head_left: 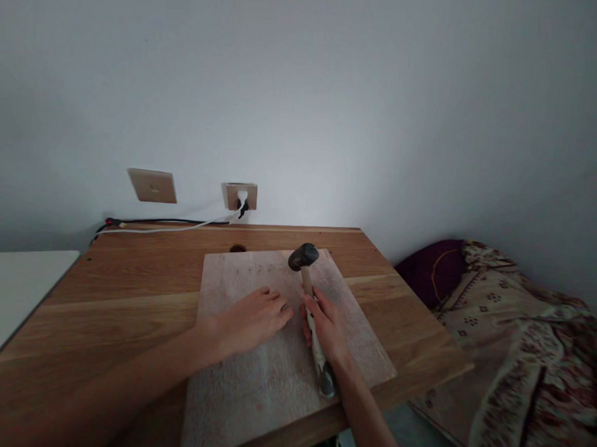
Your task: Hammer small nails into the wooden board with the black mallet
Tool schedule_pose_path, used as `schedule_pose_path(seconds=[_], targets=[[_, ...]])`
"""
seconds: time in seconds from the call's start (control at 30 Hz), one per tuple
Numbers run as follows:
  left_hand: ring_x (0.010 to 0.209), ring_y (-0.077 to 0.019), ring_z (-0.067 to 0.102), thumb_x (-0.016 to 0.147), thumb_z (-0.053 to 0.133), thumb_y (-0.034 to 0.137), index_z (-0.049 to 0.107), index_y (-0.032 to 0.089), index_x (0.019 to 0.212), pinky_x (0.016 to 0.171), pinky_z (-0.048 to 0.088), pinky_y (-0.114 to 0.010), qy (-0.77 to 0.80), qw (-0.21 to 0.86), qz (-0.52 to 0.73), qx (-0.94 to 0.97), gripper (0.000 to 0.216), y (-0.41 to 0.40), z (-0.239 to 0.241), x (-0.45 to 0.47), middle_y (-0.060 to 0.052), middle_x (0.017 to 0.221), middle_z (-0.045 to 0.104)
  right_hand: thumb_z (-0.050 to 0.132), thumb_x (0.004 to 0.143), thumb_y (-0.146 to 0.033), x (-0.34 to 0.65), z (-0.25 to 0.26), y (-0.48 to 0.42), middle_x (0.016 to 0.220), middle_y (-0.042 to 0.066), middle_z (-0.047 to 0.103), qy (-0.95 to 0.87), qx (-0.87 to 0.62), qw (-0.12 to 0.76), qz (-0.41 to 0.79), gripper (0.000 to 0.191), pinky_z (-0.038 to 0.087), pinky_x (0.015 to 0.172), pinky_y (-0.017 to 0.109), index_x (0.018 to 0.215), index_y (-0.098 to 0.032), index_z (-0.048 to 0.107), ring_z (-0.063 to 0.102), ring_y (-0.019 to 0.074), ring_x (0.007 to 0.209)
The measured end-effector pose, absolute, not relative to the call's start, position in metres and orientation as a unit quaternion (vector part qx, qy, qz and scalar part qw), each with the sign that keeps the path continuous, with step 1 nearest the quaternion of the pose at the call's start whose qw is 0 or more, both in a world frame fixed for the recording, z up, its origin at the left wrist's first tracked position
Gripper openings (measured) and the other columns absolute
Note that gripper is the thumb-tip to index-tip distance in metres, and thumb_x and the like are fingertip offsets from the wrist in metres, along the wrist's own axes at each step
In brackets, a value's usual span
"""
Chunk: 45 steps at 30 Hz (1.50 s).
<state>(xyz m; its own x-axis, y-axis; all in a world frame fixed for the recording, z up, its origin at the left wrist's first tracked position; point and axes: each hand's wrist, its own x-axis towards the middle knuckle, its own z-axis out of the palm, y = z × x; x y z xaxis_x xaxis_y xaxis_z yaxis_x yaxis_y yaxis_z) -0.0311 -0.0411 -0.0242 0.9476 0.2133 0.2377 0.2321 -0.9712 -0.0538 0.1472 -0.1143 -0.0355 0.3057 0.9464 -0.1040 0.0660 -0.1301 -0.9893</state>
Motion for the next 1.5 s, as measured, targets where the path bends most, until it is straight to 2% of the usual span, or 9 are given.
schedule_pose_path(seconds=[0.17,0.33,0.43,0.67,1.07,1.4,1.5], targets=[[0.089,-0.0226,0.068,0.09,0.064,0.013,0.066,0.021,0.089,0.088,0.049,-0.038,-0.109,-0.009,-0.141,-0.984,0.009,-0.025,-0.014,-0.034,-0.005,0.089,0.07,0.061,0.087,-0.057,0.145,-0.034,-0.116,0.061,-0.008,0.051,-0.416,-0.625,0.51,0.42,0.036,0.035,0.027,0.019,0.082,-0.023,0.052,0.043,0.0077,0.034],[0.088,-0.0187,0.069,0.089,0.06,0.013,0.07,0.022,0.095,0.08,0.05,-0.03,-0.183,-0.182,-0.194,-0.946,0.014,0.026,0.003,-0.057,-0.003,0.094,0.072,0.061,0.087,-0.056,0.146,-0.035,-0.116,0.068,-0.007,0.054,-0.404,-0.621,0.519,0.427,0.034,0.035,0.027,0.02,0.087,-0.023,0.054,0.044,0.007,0.035],[0.077,-0.0164,0.067,0.086,0.061,0.013,0.071,0.022,0.093,0.075,0.05,-0.028,-0.264,-0.244,-0.239,-0.902,0.015,0.056,-0.009,-0.072,-0.001,0.088,0.073,0.062,0.087,-0.056,0.146,-0.035,-0.116,0.067,-0.007,0.054,-0.401,-0.62,0.52,0.429,0.034,0.035,0.028,0.02,0.086,-0.023,0.054,0.044,0.0073,0.036],[0.074,-0.0158,0.065,0.085,0.064,0.017,0.073,0.02,0.093,0.073,0.051,-0.027,-0.308,-0.246,-0.291,-0.872,0.012,0.071,-0.045,-0.082,-0.001,0.084,0.072,0.062,0.086,-0.059,0.144,-0.033,-0.117,0.067,-0.007,0.054,-0.401,-0.624,0.518,0.426,0.037,0.035,0.028,0.02,0.087,-0.023,0.055,0.042,0.0072,0.036],[0.077,-0.0172,0.066,0.086,0.064,0.015,0.077,0.021,0.094,0.075,0.051,-0.029,-0.306,-0.244,-0.293,-0.872,0.016,0.07,-0.045,-0.083,-0.003,0.088,0.074,0.062,0.084,-0.059,0.144,-0.034,-0.116,0.064,-0.007,0.053,-0.398,-0.633,0.514,0.42,0.037,0.034,0.028,0.02,0.083,-0.023,0.053,0.043,0.0076,0.035],[0.081,-0.0187,0.068,0.086,0.068,0.018,0.076,0.021,0.093,0.078,0.052,-0.031,-0.298,-0.259,-0.283,-0.874,0.011,0.071,-0.049,-0.082,-0.004,0.092,0.074,0.06,0.088,-0.058,0.143,-0.034,-0.117,0.064,-0.007,0.052,-0.419,-0.625,0.507,0.421,0.036,0.035,0.029,0.019,0.084,-0.022,0.054,0.043,0.0069,0.036],[0.08,-0.019,0.069,0.086,0.066,0.017,0.073,0.021,0.104,0.079,0.053,-0.031,-0.309,-0.278,-0.282,-0.865,0.02,0.071,-0.049,-0.083,-0.003,0.09,0.075,0.059,0.088,-0.056,0.134,-0.023,-0.113,0.066,-0.007,0.053,-0.444,-0.611,0.49,0.434,0.034,0.035,0.028,0.019,0.083,-0.022,0.053,0.043,0.0064,0.035]])
